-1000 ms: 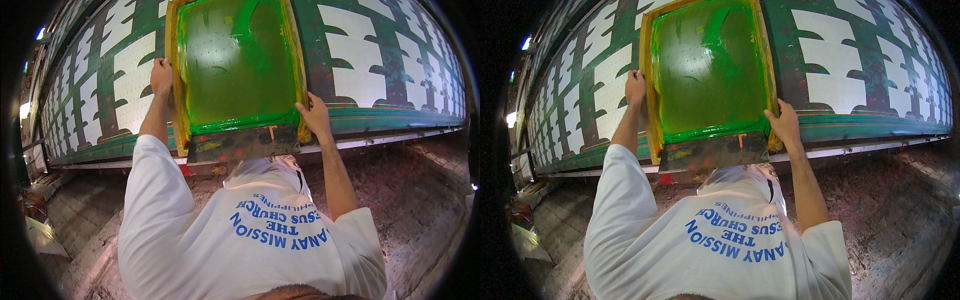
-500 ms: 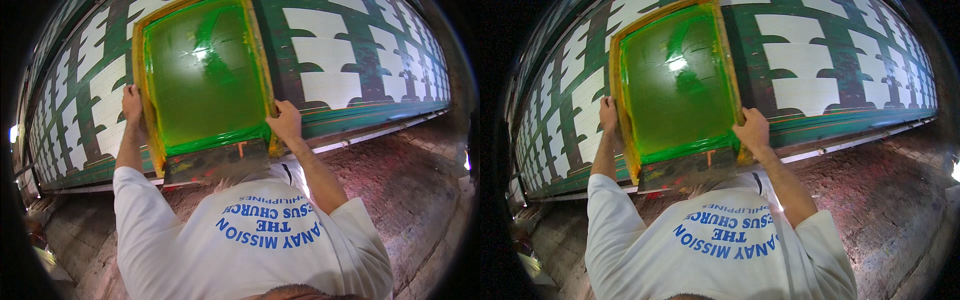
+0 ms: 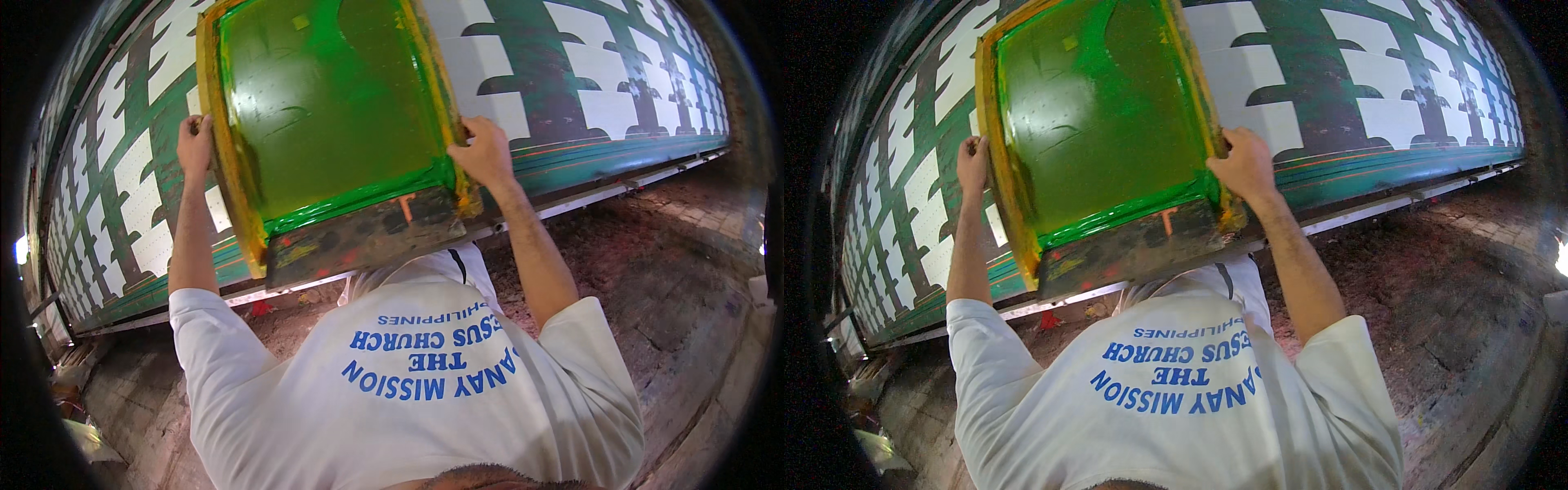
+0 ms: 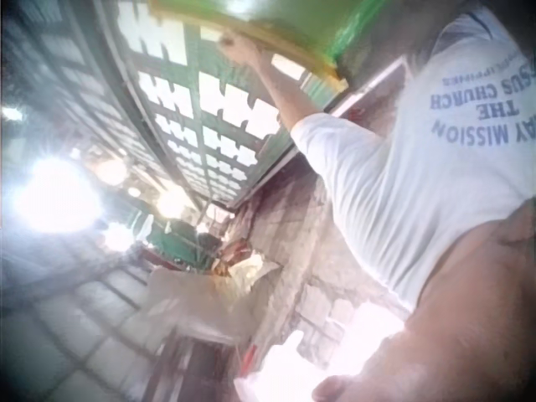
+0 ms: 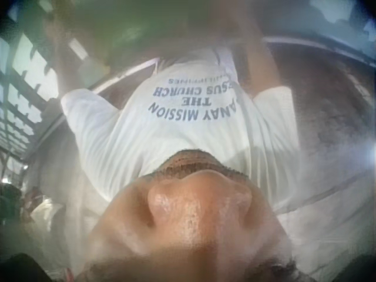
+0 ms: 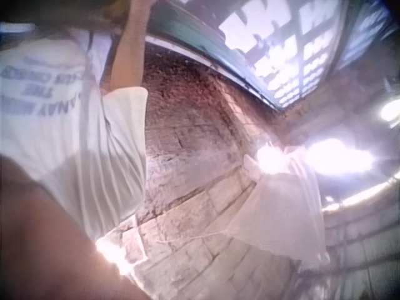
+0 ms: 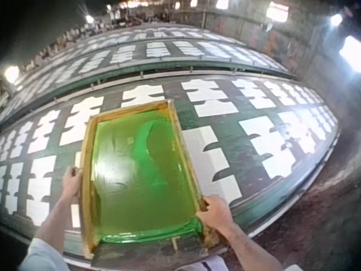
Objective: The person uses a squeegee to spread green ink across a screen printing frame and presses it onto a large flat surface with a patterned stencil. The person repeatedly lifts and repositions the screen to apply ink to different sections of the surface.
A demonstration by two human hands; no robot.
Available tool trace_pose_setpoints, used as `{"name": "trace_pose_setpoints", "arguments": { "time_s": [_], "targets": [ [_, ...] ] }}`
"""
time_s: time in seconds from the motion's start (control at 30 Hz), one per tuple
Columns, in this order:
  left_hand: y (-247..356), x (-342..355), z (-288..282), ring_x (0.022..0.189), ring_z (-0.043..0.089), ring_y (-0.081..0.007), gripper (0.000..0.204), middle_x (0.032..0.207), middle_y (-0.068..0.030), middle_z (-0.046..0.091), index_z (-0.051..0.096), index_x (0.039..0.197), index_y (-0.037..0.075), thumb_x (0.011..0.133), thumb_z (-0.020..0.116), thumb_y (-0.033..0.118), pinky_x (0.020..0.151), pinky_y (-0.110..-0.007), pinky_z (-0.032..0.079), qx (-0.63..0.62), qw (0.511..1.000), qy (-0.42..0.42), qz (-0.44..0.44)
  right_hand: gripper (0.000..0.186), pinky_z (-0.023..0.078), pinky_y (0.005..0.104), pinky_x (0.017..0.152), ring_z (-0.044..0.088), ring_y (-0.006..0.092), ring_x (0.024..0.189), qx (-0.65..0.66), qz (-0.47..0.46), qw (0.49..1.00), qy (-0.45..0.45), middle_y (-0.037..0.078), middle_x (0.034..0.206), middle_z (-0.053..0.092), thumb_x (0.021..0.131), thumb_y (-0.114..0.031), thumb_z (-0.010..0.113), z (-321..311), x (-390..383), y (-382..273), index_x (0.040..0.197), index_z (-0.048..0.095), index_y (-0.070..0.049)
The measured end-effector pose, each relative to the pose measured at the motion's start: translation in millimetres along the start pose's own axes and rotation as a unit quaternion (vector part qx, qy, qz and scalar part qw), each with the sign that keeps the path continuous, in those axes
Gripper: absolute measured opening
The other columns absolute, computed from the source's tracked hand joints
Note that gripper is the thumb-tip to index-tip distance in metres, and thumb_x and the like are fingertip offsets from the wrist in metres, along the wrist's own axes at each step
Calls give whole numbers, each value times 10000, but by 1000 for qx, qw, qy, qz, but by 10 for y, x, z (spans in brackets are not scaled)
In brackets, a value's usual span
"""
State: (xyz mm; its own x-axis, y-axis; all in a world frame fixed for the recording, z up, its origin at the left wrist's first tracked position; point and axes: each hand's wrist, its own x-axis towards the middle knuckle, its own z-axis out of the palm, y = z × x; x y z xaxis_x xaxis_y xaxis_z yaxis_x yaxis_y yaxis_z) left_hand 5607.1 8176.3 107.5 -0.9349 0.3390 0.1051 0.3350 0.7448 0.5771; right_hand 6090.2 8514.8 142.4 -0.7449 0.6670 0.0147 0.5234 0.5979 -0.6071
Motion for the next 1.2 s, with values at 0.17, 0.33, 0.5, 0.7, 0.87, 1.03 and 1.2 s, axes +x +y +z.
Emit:
{"name": "trace_pose_setpoints", "arguments": {
  "time_s": [0.17,0.33,0.5,0.7,0.87,1.03,1.2],
  "targets": [
    [1178,-436,832,1072,722,-304,476,1157,-172,752,682,1251,46,967,726,425,979,-406,540,-36,999,-1,-4,504,555,463,892,688,376,1016,-10,32,999,-9,200,1042,696,744,-195,842,-752,150,1131,1173,724,43],
    [1871,-836,1327,1051,724,-310,446,1128,-149,755,671,1241,65,966,724,411,957,-407,543,-35,999,8,-15,536,556,451,965,690,371,1117,-42,68,997,-21,225,1154,704,804,-182,838,-1159,124,1865,1254,694,72],
    [2138,-1048,1466,1062,720,-321,446,1146,-137,755,662,1240,66,967,713,415,954,-425,539,-15,999,1,-45,563,549,450,955,682,374,1105,-5,62,997,-38,217,1136,694,798,-183,842,-1314,44,2150,1271,682,78],
    [2176,-1170,1480,1114,705,-361,469,1188,-171,741,636,1274,56,982,676,421,969,-457,534,34,998,-10,-51,561,544,450,944,676,373,1073,5,78,995,-67,203,1083,674,813,-169,823,-1276,-27,2223,1293,673,78],
    [2227,-1227,1531,1140,698,-381,504,1226,-190,729,594,1333,53,1002,630,432,981,-480,528,77,994,-21,-68,562,527,459,1012,659,373,1137,5,96,995,-41,206,1172,675,870,-224,818,-1231,-59,2133,1332,665,57],
    [2235,-1249,1555,1153,686,-415,516,1224,-216,727,611,1311,39,1026,567,467,983,-510,519,62,996,-21,-65,582,476,466,1123,572,377,1314,-56,-64,995,45,205,1420,596,924,-321,796,-1192,-334,1660,1380,647,7],
    [2231,-1232,1536,1156,670,-454,481,1207,-252,724,638,1269,29,1065,477,433,978,-529,511,2,998,-3,-70,568,460,464,1144,532,358,1362,43,-212,929,-299,190,1448,578,885,-282,796,-920,-910,850,1367,647,-20]
  ]
}}
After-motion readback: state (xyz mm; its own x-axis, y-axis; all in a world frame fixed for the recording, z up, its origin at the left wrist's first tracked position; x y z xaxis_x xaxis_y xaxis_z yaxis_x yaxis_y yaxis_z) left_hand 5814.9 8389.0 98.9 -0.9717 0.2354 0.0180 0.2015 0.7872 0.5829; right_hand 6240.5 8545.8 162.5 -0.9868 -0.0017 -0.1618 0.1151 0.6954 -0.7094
